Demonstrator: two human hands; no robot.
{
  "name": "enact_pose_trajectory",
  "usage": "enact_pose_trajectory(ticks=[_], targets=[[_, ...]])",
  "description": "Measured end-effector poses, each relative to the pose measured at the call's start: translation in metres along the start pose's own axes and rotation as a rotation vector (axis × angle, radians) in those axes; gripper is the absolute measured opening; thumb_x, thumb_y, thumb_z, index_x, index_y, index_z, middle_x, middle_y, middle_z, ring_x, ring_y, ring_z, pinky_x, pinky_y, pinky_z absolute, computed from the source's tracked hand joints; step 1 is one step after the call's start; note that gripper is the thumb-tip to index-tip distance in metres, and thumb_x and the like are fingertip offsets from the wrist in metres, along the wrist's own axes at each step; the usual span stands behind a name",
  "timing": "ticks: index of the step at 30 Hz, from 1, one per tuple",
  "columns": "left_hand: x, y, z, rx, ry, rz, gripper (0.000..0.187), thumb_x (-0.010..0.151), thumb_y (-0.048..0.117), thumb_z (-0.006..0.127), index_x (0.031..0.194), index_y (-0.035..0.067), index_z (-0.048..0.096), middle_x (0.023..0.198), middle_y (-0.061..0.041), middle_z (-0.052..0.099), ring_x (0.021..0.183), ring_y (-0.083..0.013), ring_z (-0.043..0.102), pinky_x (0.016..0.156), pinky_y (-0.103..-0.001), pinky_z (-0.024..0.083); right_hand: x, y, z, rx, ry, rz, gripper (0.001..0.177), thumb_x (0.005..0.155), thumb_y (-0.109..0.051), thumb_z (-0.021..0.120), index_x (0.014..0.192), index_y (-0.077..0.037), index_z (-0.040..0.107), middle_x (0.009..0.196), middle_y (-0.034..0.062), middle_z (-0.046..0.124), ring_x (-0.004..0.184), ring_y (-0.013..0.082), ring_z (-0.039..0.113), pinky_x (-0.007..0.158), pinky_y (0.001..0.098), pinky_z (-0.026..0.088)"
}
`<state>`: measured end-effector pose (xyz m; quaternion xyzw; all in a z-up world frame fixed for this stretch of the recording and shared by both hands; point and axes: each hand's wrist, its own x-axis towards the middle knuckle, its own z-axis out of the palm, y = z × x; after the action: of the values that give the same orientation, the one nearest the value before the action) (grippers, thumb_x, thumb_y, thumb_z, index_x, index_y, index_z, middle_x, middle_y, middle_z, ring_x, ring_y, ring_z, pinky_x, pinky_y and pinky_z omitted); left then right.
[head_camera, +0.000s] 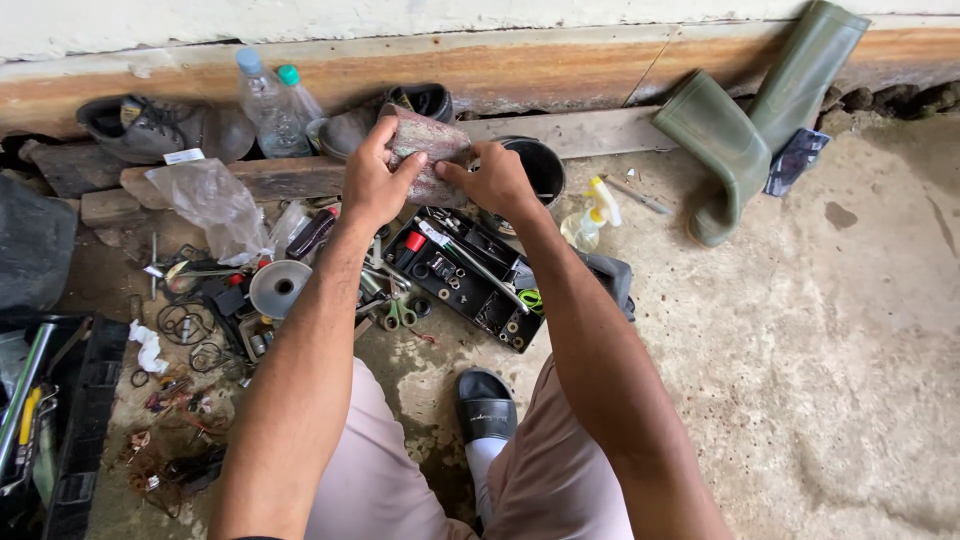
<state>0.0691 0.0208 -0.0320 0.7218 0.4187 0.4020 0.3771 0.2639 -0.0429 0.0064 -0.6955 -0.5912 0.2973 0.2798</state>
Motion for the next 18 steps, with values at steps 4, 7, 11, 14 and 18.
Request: enact_pose_trajectory(ticks=[4,7,11,14,18], targets=[[-0.008,0.024,0.004,0.065,0.016,0.059,0.037,0.093,0.013,0.074,0.128,0.017,0.061,0.093,-0.024,0.074,0.086,-0.0438,0.073,0.066,-0.051,0.059,0.014,0.037,0.005,-0.005,0.045,0.051,0.060,0.081,-0.035,0.087,0.126,-0.003,0.066,0.094,0.0186,0.074,0.094,0.0363,0.075,0.080,0.0500,0.064],[-0.010,0.035,0.010,0.083,0.045,0.092,0.037,0.094,0.012,0.074,0.128,0.014,0.062,0.095,-0.028,0.072,0.089,-0.0501,0.071,0.067,-0.056,0.058,0.005,0.039,-0.006,0.160,0.056,-0.002,0.084,0.079,-0.015,0.083,0.153,-0.005,0.044,0.115,0.0256,0.071,0.107,0.0424,0.072,0.092,0.0580,0.060],[-0.005,0.027,0.019,0.058,0.055,0.101,0.036,0.096,0.011,0.072,0.129,0.013,0.060,0.097,-0.029,0.071,0.091,-0.0497,0.071,0.064,-0.054,0.056,-0.019,-0.002,-0.018,0.390,-0.151,-0.019,0.123,0.068,-0.012,0.094,0.164,-0.012,0.016,0.152,0.0332,0.039,0.136,0.0437,0.042,0.114,0.0592,0.039],[-0.004,0.021,0.022,0.009,0.039,0.077,0.037,0.097,0.008,0.071,0.131,0.010,0.058,0.102,-0.031,0.071,0.092,-0.0482,0.071,0.064,-0.051,0.059,-0.024,-0.007,-0.012,0.533,-0.263,0.005,0.138,0.069,-0.019,0.104,0.165,-0.015,0.005,0.161,0.0371,0.027,0.150,0.0525,0.025,0.121,0.0623,0.034],[-0.002,0.021,0.021,-0.011,-0.055,0.024,0.039,0.095,0.017,0.074,0.131,0.017,0.057,0.095,-0.028,0.072,0.079,-0.0430,0.073,0.048,-0.050,0.058,-0.030,-0.011,-0.022,0.511,-0.103,0.207,0.107,0.084,-0.053,0.087,0.163,-0.018,0.024,0.147,0.0341,0.052,0.135,0.0482,0.055,0.095,0.0568,0.062]])
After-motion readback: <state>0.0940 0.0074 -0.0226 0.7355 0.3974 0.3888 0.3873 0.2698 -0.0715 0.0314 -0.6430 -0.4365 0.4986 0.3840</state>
